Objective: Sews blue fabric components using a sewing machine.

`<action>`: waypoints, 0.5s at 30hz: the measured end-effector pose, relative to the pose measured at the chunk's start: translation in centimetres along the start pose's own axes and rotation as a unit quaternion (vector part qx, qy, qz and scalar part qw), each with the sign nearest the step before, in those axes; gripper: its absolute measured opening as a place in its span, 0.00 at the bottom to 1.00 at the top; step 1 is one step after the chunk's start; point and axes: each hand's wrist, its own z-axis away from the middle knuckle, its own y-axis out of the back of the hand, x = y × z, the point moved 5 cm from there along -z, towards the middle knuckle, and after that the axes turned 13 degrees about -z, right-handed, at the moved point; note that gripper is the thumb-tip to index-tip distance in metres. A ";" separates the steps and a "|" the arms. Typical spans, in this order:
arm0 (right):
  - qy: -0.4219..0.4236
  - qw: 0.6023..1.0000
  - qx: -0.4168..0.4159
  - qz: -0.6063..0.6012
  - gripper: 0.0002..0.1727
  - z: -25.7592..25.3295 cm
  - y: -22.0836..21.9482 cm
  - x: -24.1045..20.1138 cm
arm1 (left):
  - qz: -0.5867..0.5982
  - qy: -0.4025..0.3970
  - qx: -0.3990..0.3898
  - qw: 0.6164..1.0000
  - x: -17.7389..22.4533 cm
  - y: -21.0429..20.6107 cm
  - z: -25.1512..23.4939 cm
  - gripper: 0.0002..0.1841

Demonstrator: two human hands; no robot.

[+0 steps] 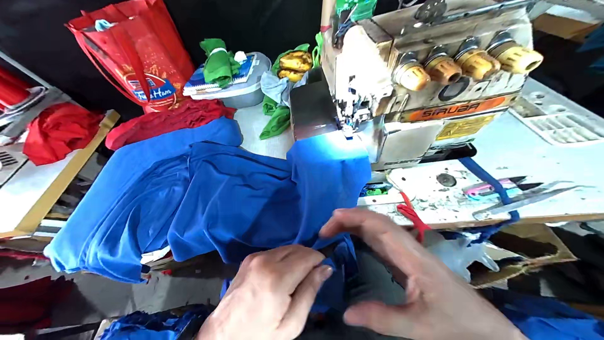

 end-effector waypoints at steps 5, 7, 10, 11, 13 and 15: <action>-0.046 0.994 -0.032 -0.098 0.10 0.8 -0.4 2.5 | -0.091 0.003 0.062 0.994 -0.2 2.0 -0.9 0.17; -0.083 0.988 -0.046 -0.125 0.08 1.6 1.1 3.5 | -0.072 0.035 0.070 0.994 -1.2 3.2 -0.5 0.18; -0.055 0.993 -0.030 -0.098 0.15 1.9 2.5 4.0 | -0.023 0.031 0.074 0.997 -2.6 3.6 0.2 0.18; -0.039 0.997 -0.023 -0.064 0.20 1.6 2.5 3.6 | -0.017 0.013 0.064 0.998 -2.8 3.2 0.3 0.17; 0.000 1.000 -0.010 -0.022 0.30 0.6 1.6 2.4 | -0.013 -0.024 0.043 0.999 -2.2 1.7 0.2 0.16; 0.036 0.999 -0.007 -0.031 0.28 -0.1 0.0 1.5 | -0.034 -0.058 0.032 0.997 -1.0 0.4 -0.2 0.17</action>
